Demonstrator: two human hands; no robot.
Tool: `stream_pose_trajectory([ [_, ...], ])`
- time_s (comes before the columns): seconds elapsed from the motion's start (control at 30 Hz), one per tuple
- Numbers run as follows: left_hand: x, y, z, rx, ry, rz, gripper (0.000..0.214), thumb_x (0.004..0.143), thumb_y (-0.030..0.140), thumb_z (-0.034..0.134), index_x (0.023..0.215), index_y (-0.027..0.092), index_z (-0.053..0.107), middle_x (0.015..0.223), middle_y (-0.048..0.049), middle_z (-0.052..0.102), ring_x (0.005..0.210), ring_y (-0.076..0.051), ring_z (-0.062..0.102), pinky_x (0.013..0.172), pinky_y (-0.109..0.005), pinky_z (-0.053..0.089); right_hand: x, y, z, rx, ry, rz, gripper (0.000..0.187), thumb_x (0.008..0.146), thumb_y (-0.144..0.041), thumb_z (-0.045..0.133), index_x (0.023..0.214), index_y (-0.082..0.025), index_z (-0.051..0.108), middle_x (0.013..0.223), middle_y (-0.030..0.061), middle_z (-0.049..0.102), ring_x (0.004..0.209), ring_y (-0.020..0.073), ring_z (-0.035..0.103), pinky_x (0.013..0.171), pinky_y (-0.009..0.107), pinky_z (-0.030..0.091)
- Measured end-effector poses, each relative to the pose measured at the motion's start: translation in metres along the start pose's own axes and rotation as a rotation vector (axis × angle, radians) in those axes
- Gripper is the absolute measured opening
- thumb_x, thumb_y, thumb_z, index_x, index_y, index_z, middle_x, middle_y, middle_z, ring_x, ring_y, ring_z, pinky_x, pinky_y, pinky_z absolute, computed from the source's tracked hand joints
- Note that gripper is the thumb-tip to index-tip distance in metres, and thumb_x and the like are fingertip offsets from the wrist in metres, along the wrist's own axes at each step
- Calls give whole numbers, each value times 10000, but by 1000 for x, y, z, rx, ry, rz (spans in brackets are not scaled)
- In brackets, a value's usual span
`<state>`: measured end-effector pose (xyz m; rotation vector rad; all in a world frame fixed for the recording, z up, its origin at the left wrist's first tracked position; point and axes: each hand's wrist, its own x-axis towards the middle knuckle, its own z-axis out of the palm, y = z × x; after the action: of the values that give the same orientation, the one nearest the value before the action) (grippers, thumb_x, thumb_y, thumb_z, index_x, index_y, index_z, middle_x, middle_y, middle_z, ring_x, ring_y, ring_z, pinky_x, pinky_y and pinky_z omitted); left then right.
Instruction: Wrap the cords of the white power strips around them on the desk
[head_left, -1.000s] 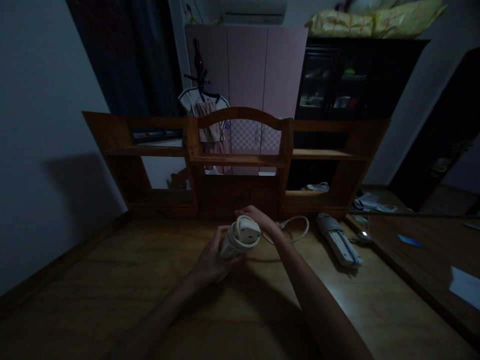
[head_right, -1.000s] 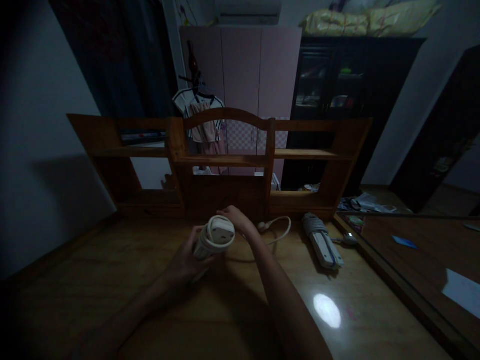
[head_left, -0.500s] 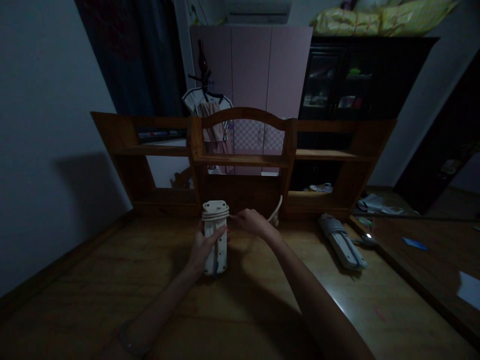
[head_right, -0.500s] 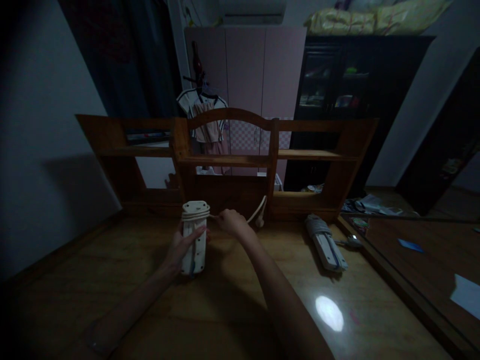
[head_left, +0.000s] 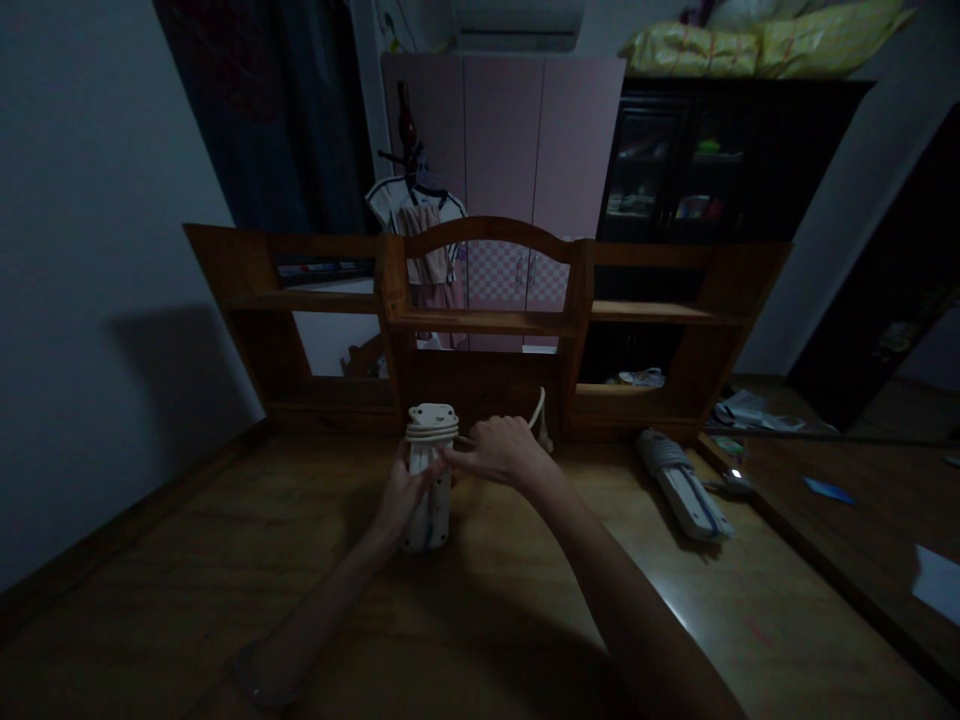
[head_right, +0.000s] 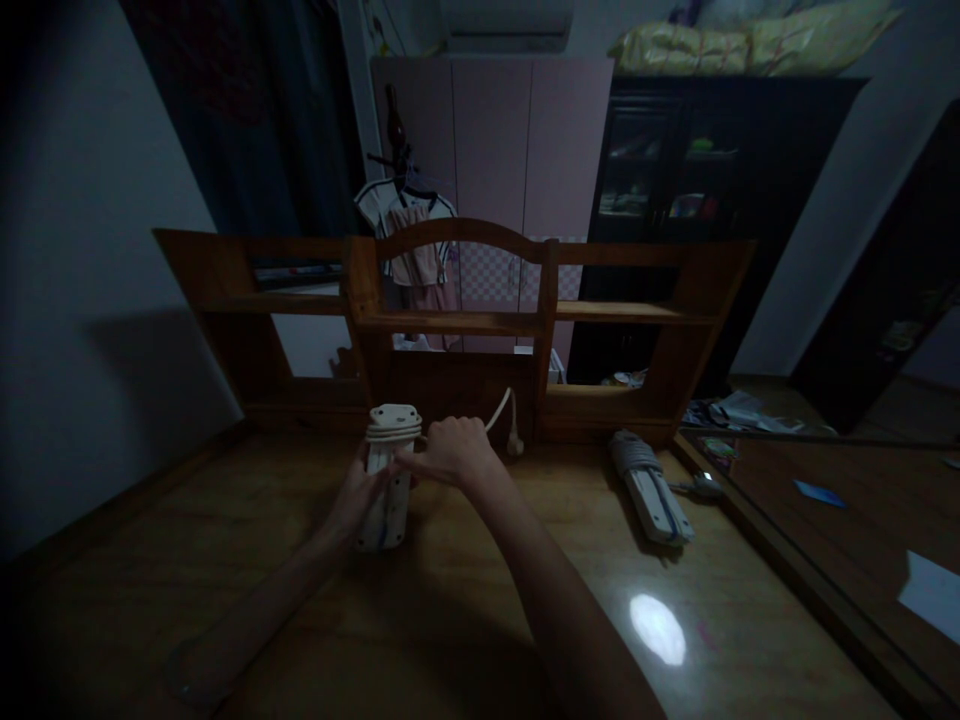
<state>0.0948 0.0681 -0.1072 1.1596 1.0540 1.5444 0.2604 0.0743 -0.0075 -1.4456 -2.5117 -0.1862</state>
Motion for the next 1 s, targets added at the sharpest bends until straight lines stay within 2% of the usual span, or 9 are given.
stream_pose_trajectory([
  [0.13, -1, 3, 5, 42, 25, 16, 696, 622, 412, 770, 1213, 210, 464, 939, -59, 666, 615, -193, 674, 553, -320, 561, 0, -2, -2, -45, 91, -9, 791, 803, -791, 255, 803, -146, 714, 785, 153, 696, 775, 288, 668, 690, 357, 449],
  [0.3, -4, 7, 10, 101, -5, 48, 680, 657, 425, 744, 1222, 186, 450, 889, -65, 668, 635, -204, 675, 564, -312, 549, 1, 3, -7, -74, 140, 3, 806, 797, -801, 238, 787, -151, 716, 756, 152, 692, 745, 285, 666, 672, 352, 434],
  [0.57, -5, 5, 11, 162, 46, 102, 694, 598, 430, 773, 1181, 185, 488, 987, -86, 672, 733, -211, 672, 653, -314, 539, -1, -2, -10, -58, 94, -30, 726, 848, -733, 289, 851, -145, 715, 828, 169, 698, 809, 273, 667, 723, 332, 424],
  [0.7, 0, 0, 8, 278, 37, 152, 715, 544, 374, 811, 1157, 190, 491, 1019, -86, 657, 823, -235, 663, 706, -330, 527, -1, -3, -10, -57, 81, -55, 691, 875, -693, 297, 822, -142, 710, 817, 163, 699, 794, 267, 672, 710, 323, 431],
  [0.8, 2, -1, 5, 315, -16, 196, 738, 557, 344, 808, 1193, 205, 461, 1098, -94, 630, 927, -246, 643, 770, -340, 515, 0, -3, -10, -68, 61, -60, 672, 889, -669, 302, 819, -139, 709, 833, 165, 700, 800, 268, 673, 712, 320, 439],
  [0.9, 1, 0, 4, 296, -60, 185, 731, 589, 343, 787, 1216, 200, 439, 1099, -99, 627, 940, -246, 639, 796, -350, 507, 0, -4, -10, -78, 55, -60, 658, 898, -649, 316, 859, -122, 710, 857, 178, 696, 824, 270, 671, 731, 319, 444],
  [1.0, 0, 2, 4, 312, -49, 195, 719, 610, 356, 770, 1225, 195, 435, 1098, -98, 624, 951, -248, 632, 820, -360, 495, 0, -5, -10, -74, 64, -72, 673, 903, -647, 297, 861, -118, 711, 847, 179, 697, 813, 272, 674, 719, 321, 451],
])
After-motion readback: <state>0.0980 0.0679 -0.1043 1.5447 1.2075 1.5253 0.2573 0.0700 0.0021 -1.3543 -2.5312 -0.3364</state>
